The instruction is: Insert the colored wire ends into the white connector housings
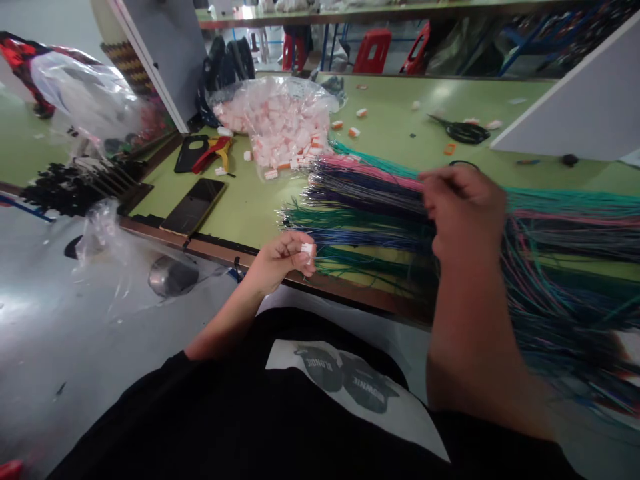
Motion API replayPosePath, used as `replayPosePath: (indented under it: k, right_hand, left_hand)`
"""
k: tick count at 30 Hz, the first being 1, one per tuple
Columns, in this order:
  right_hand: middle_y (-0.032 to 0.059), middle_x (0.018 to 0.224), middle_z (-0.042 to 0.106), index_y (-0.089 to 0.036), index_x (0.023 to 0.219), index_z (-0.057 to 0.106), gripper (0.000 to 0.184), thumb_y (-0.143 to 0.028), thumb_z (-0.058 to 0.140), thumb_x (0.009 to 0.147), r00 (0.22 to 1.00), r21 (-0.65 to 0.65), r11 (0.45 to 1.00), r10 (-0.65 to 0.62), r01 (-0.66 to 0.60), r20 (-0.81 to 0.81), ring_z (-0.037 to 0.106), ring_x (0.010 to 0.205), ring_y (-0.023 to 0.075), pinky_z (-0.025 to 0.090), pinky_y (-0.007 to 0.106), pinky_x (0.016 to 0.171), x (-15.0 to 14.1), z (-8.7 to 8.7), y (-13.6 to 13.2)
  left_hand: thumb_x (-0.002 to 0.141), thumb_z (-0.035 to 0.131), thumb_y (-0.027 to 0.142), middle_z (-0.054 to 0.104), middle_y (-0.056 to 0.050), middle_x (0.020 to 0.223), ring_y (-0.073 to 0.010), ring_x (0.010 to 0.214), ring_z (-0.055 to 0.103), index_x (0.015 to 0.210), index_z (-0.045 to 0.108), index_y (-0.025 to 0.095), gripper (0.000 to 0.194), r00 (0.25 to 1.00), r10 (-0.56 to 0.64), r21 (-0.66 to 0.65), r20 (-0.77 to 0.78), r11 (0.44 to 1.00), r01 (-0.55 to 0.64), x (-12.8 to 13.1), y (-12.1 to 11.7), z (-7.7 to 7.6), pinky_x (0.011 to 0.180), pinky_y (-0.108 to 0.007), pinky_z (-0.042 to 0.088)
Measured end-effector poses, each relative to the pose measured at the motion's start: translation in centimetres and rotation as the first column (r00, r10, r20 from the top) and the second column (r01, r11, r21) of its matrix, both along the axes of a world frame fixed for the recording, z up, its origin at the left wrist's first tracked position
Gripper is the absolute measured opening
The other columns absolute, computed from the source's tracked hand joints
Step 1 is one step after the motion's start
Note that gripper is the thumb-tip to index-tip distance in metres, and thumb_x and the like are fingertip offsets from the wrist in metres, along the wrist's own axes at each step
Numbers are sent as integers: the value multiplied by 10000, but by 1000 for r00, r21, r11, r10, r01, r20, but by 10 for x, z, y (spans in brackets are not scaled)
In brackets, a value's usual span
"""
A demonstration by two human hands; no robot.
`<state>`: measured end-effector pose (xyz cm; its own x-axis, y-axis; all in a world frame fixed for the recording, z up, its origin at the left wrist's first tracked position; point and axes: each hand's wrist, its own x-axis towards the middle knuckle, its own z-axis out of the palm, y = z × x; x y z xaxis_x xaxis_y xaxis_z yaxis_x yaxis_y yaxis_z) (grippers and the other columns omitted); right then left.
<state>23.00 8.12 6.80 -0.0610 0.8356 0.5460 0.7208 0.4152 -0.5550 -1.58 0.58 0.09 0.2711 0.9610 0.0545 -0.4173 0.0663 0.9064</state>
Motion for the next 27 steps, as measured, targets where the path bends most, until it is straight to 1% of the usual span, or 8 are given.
replayPosePath:
  k: [2, 4, 5, 7, 11, 14, 18, 27]
  right_hand:
    - [42, 778, 714, -206, 1033, 728, 291, -379, 553, 879, 977, -148, 968, 194, -204, -84, 616, 659, 146, 408, 272, 573, -16, 5, -18]
    - [7, 765, 725, -222, 973, 740, 217, -317, 603, 835, 898, -293, 851, 436, -435, -64, 622, 648, 131, 430, 250, 600, -37, 5, -36]
    - [1, 782, 735, -226, 940, 744, 194, -284, 594, 832, 849, -344, 790, 526, -508, -46, 631, 663, 128, 434, 243, 616, -48, 4, -43]
    - [7, 834, 747, -222, 901, 746, 200, -240, 554, 847, 799, -364, 740, 601, -566, -22, 646, 717, 128, 434, 237, 651, -62, 0, -50]
    - [32, 851, 726, -238, 883, 762, 222, -252, 540, 877, 802, -211, 813, 576, -543, 160, 631, 803, 153, 418, 272, 725, -69, -5, -54]
    - [27, 810, 701, -285, 877, 776, 222, -308, 555, 880, 848, -102, 893, 449, -438, 283, 599, 770, 164, 391, 288, 685, -64, -2, -60]
    - [21, 706, 662, -262, 787, 751, 227, -284, 540, 868, 926, -59, 967, 256, -249, 279, 571, 680, 158, 381, 290, 641, -53, 6, -68]
    - [13, 664, 654, -220, 645, 653, 190, -176, 523, 776, 872, -125, 973, 231, -195, 431, 563, 646, 151, 321, 279, 595, -52, 2, -72]
  left_hand:
    - [677, 841, 334, 660, 36, 678, -107, 590, 668, 952, 607, 174, 395, 1000, 2, -17, 25, 1000, -1, 0, 1, 0, 573, -222, 569]
    - [674, 847, 326, 664, 35, 676, -107, 587, 669, 965, 608, 170, 407, 999, -2, -37, 44, 999, 4, 0, 1, 1, 568, -217, 568]
    - [674, 849, 320, 666, 33, 675, -105, 588, 669, 960, 611, 166, 403, 999, -6, -47, 50, 999, 9, 0, 1, 2, 572, -215, 568]
    - [680, 848, 314, 668, 30, 673, -101, 587, 668, 940, 619, 157, 380, 998, -15, -58, 56, 998, 18, -1, 1, 3, 581, -212, 567]
    - [674, 850, 273, 665, 23, 661, -107, 593, 663, 927, 623, 154, 360, 998, -34, -61, 52, 997, 37, -2, 1, 2, 595, -222, 564]
    - [670, 847, 249, 667, 17, 674, -112, 606, 667, 939, 621, 152, 364, 997, -52, -48, 50, 997, 55, -3, 2, -1, 607, -227, 564]
    - [684, 843, 306, 678, 17, 711, -106, 610, 675, 938, 623, 156, 368, 995, -55, -16, 88, 998, 57, -3, 3, -1, 586, -210, 566]
    - [680, 843, 348, 669, 32, 743, -95, 617, 665, 931, 606, 177, 385, 998, -35, 28, 60, 999, 33, -3, 3, -4, 594, -212, 566]
